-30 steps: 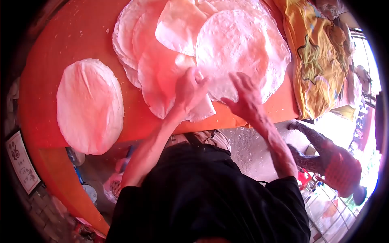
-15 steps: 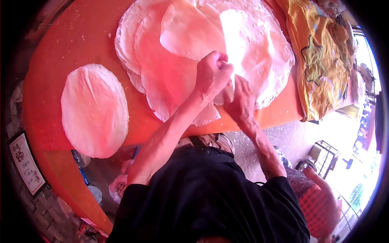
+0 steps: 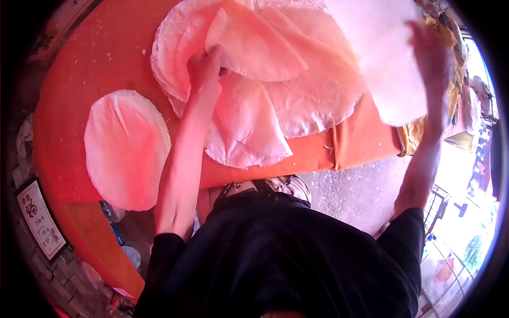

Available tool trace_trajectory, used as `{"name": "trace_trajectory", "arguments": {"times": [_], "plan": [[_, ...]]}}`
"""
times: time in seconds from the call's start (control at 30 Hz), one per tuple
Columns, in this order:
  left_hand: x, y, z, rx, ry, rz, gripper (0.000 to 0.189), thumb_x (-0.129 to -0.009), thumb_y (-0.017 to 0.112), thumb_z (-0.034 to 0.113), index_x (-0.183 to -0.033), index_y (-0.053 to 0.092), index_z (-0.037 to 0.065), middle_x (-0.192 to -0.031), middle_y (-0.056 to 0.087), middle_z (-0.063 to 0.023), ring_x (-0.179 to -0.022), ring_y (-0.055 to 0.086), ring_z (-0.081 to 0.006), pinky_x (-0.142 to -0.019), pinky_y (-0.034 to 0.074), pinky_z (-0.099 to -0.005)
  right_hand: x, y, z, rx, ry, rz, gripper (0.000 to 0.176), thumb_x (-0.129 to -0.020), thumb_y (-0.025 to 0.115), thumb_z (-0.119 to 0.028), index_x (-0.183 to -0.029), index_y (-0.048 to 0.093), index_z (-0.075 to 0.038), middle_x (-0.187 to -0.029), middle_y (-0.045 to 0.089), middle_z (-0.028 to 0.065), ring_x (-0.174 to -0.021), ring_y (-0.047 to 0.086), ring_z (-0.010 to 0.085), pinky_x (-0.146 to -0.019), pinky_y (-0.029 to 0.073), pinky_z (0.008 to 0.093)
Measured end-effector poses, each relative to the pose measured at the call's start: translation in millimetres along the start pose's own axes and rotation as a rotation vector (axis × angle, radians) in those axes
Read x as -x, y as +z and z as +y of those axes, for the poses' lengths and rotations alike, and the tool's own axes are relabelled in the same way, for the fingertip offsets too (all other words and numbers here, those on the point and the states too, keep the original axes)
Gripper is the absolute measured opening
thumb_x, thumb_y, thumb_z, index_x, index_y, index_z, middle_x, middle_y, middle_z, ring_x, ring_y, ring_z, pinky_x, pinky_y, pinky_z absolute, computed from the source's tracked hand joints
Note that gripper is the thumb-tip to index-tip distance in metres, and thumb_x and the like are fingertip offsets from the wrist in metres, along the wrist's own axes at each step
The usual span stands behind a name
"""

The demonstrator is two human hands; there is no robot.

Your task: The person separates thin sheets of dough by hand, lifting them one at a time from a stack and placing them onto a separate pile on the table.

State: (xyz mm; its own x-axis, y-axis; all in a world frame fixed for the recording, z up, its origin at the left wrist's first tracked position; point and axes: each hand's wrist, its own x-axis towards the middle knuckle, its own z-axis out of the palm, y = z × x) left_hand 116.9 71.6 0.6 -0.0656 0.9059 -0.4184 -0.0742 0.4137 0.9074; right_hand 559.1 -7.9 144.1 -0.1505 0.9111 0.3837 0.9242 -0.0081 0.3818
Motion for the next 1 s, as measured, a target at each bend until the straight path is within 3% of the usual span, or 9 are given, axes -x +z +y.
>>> {"name": "trace_trajectory", "arguments": {"times": [0.07,0.13,0.2,0.27,0.4,0.53,0.67,0.77,1.0], "plan": [[6.7,-20.7,5.8,0.356,0.082,-0.200,0.016,-0.090,0.057,0.019,-0.085,0.061,0.003,-0.072,0.061,-0.0032,-0.060,0.056,-0.0125,-0.055,0.045,-0.0246,-24.6,-57.2,-3.9,0.126,0.036,0.074,0.036,-0.093,0.054,-0.018,-0.128,0.054,-0.027,-0.090,0.069,-0.0071,-0.061,0.064,0.0109,-0.050,0.050,0.0259],[20.5,-50.5,5.7,0.612,0.198,-0.485,0.016,-0.091,0.057,0.020,-0.086,0.062,0.005,-0.076,0.063,-0.0034,-0.063,0.057,-0.0124,-0.058,0.046,-0.0247,-48.8,-127.9,-100.7,-0.118,0.297,0.219,0.015,-0.089,0.057,-0.012,-0.103,0.063,-0.010,-0.077,0.067,0.0059,-0.061,0.065,0.0193,-0.056,0.049,0.0296],[43.5,-75.6,-10.1,0.627,0.094,-0.310,0.016,-0.091,0.058,0.021,-0.089,0.062,0.006,-0.080,0.064,-0.0027,-0.067,0.059,-0.0126,-0.061,0.047,-0.0244,-36.3,-107.3,-71.6,-0.051,0.085,0.161,0.030,-0.091,0.058,-0.016,-0.120,0.061,-0.026,-0.085,0.069,-0.0026,-0.061,0.064,0.0095,-0.047,0.049,0.0247],[68.8,-89.1,-20.9,0.550,-0.050,-0.053,0.015,-0.092,0.057,0.020,-0.098,0.061,0.007,-0.086,0.065,-0.0006,-0.074,0.061,-0.0117,-0.063,0.048,-0.0244,-27.9,-97.4,-125.7,-0.579,0.090,0.291,0.022,-0.090,0.062,-0.022,-0.111,0.067,-0.024,-0.077,0.067,0.0040,-0.059,0.063,0.0107,-0.048,0.048,0.0256],[115.6,-132.5,-64.2,0.435,-0.187,-0.071,0.026,-0.093,0.056,0.021,-0.113,0.059,0.005,-0.101,0.066,-0.0014,-0.092,0.063,-0.0135,-0.076,0.050,-0.0276,-9.5,-45.4,-184.4,-0.605,0.108,-0.042,0.011,-0.087,0.059,-0.013,-0.093,0.068,-0.011,-0.073,0.062,0.0168,-0.062,0.060,0.0355,-0.054,0.048,0.0366],[110.0,-132.7,-49.4,0.441,0.052,0.036,0.009,-0.093,0.055,0.017,-0.093,0.058,0.009,-0.092,0.063,0.0000,-0.086,0.060,-0.0111,-0.074,0.048,-0.0267,-16.7,0.3,-168.7,-0.614,0.101,-0.191,0.019,-0.088,0.060,-0.018,-0.104,0.070,-0.019,-0.065,0.062,0.0063,-0.054,0.057,0.0129,-0.052,0.045,0.0279],[83.3,-117.0,61.3,0.551,0.178,-0.058,0.037,-0.096,0.051,0.033,-0.114,0.058,0.002,-0.112,0.063,-0.0077,-0.105,0.058,-0.0199,-0.092,0.044,-0.0336,-37.8,-45.2,-152.8,-0.781,0.527,-0.252,0.019,-0.093,0.057,-0.023,-0.104,0.072,-0.019,-0.063,0.058,-0.0032,-0.053,0.051,0.0035,-0.048,0.041,0.0221],[62.7,-104.7,130.3,0.271,0.330,-0.317,0.036,-0.095,0.051,0.034,-0.112,0.059,0.003,-0.110,0.063,-0.0093,-0.103,0.059,-0.0221,-0.090,0.045,-0.0354,-34.2,-26.3,-115.6,-0.995,0.621,-0.140,0.020,-0.095,0.056,-0.028,-0.106,0.071,-0.021,-0.065,0.056,-0.0035,-0.054,0.051,0.0040,-0.048,0.042,0.0198],[74.7,15.6,158.3,-1.212,0.923,-0.822,0.034,-0.093,0.052,0.036,-0.106,0.062,0.006,-0.106,0.063,-0.0129,-0.097,0.061,-0.0270,-0.085,0.048,-0.0398,-40.1,4.8,15.2,0.392,0.049,-0.008,0.052,-0.082,0.054,-0.004,-0.128,0.051,-0.027,-0.112,0.063,0.0002,-0.069,0.062,0.0201,-0.059,0.052,0.0305]]}}
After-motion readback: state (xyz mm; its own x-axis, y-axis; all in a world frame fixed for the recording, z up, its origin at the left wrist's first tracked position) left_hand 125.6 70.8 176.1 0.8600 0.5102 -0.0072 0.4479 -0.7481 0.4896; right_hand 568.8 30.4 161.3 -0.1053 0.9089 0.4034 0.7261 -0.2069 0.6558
